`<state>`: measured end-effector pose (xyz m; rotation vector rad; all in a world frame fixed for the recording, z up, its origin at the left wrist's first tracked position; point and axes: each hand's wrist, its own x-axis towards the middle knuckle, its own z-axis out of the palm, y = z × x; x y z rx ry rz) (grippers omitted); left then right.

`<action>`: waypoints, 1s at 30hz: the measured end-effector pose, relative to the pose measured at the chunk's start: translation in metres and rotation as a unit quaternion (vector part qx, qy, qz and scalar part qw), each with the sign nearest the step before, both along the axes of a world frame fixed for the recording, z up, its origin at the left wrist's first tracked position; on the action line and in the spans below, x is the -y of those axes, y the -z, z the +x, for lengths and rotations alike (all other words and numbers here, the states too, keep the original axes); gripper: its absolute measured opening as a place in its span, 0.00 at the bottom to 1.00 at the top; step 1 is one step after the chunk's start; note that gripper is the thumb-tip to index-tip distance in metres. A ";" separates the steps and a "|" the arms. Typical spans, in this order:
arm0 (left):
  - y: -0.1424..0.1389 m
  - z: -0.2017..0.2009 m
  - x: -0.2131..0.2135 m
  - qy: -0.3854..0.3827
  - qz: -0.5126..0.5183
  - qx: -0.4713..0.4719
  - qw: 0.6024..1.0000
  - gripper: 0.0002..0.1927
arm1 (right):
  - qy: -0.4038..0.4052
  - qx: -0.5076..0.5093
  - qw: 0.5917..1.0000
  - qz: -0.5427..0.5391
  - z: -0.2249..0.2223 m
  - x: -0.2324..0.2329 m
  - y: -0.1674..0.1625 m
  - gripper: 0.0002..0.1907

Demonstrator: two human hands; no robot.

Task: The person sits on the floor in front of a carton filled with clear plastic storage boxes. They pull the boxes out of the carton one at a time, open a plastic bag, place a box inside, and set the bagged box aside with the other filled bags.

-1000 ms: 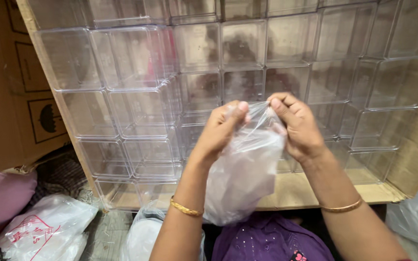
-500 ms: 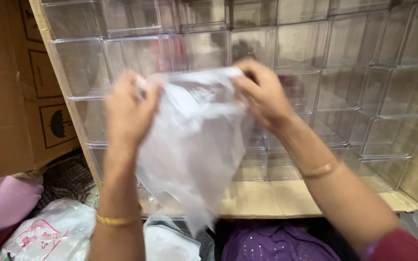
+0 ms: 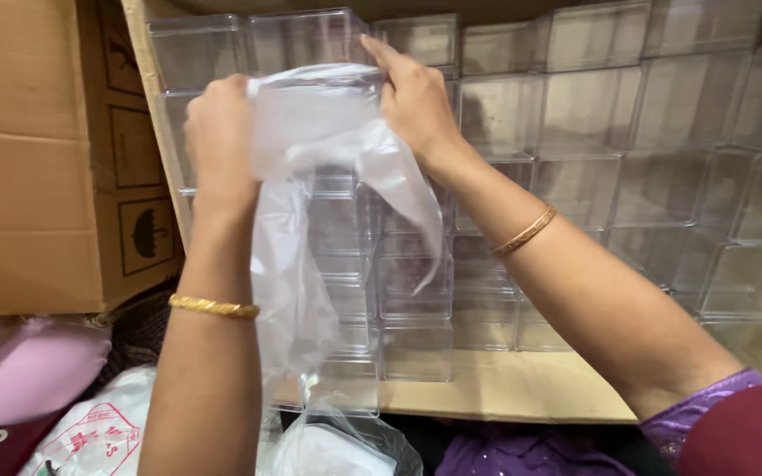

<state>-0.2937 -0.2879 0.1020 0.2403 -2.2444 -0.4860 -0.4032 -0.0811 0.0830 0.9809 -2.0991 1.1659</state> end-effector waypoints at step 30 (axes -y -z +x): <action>0.018 0.050 -0.019 0.378 0.478 -0.095 0.787 0.13 | -0.185 0.183 0.947 -0.187 0.057 -0.010 -0.008 0.13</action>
